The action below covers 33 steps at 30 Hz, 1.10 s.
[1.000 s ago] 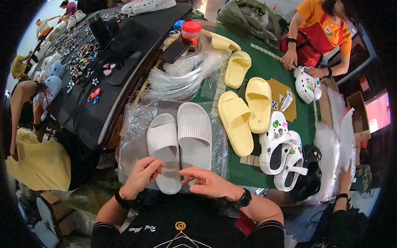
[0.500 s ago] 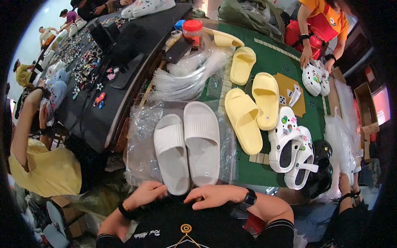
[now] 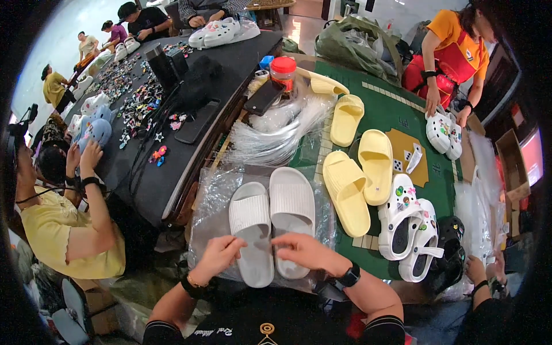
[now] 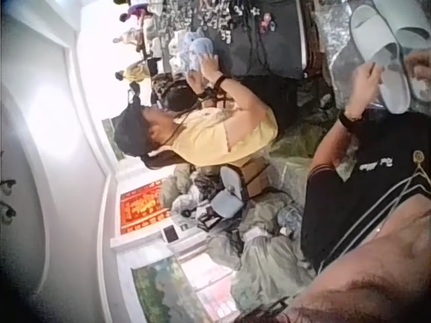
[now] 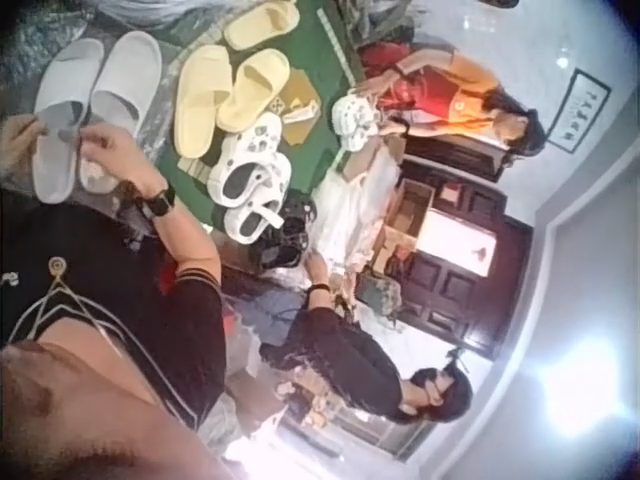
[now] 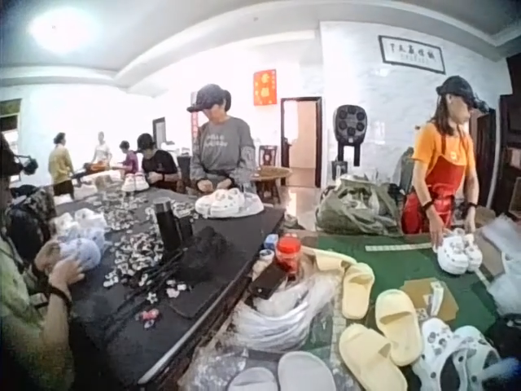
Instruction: Organizing, inspecting, and packaging various types of footwear including slides and clogs at a manufacturing station.
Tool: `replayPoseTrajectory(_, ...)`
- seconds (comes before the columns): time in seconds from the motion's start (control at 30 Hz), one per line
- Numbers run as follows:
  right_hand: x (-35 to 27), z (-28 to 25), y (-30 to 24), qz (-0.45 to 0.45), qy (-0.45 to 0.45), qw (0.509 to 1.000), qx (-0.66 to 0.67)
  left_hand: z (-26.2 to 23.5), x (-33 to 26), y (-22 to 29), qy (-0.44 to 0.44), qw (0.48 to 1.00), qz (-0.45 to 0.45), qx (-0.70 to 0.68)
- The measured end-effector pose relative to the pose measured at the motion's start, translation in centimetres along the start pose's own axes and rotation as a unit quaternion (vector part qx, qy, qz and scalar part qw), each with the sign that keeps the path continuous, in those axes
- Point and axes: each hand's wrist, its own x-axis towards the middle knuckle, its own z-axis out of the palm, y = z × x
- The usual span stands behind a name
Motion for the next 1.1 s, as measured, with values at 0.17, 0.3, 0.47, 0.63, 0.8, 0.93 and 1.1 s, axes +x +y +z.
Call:
replayPoseTrajectory(0.17,0.9,-0.5,2.1,-0.039,0.138,0.989,0.041,-1.2,0.7,0.1,0.066,0.995,0.054,0.057)
replayPoseTrajectory(0.3,0.9,-0.5,1.6,-0.022,0.125,0.991,0.033,-2.1,1.7,0.8,0.131,0.985,0.094,0.062)
replayPoseTrajectory(0.47,0.5,-0.5,1.8,-0.025,0.128,0.991,0.034,-2.6,3.5,1.2,0.182,0.959,0.19,0.108)
replayPoseTrajectory(0.63,0.3,-0.2,1.7,-0.029,0.132,0.99,0.042,-3.7,7.7,1.5,0.188,0.944,0.177,0.203)
replayPoseTrajectory(0.8,0.9,0.1,1.3,-0.003,0.127,0.989,0.082,-4.5,11.2,2.9,0.112,0.927,0.123,0.337)
replayPoseTrajectory(0.93,1.4,0.1,1.3,-0.012,0.124,0.988,0.09,-5.1,12.6,3.8,0.098,0.903,0.116,0.403)
replayPoseTrajectory(1.1,1.3,0.8,1.9,-0.036,0.156,0.986,0.05,-5.7,14.4,3.1,0.007,0.913,0.074,0.402)
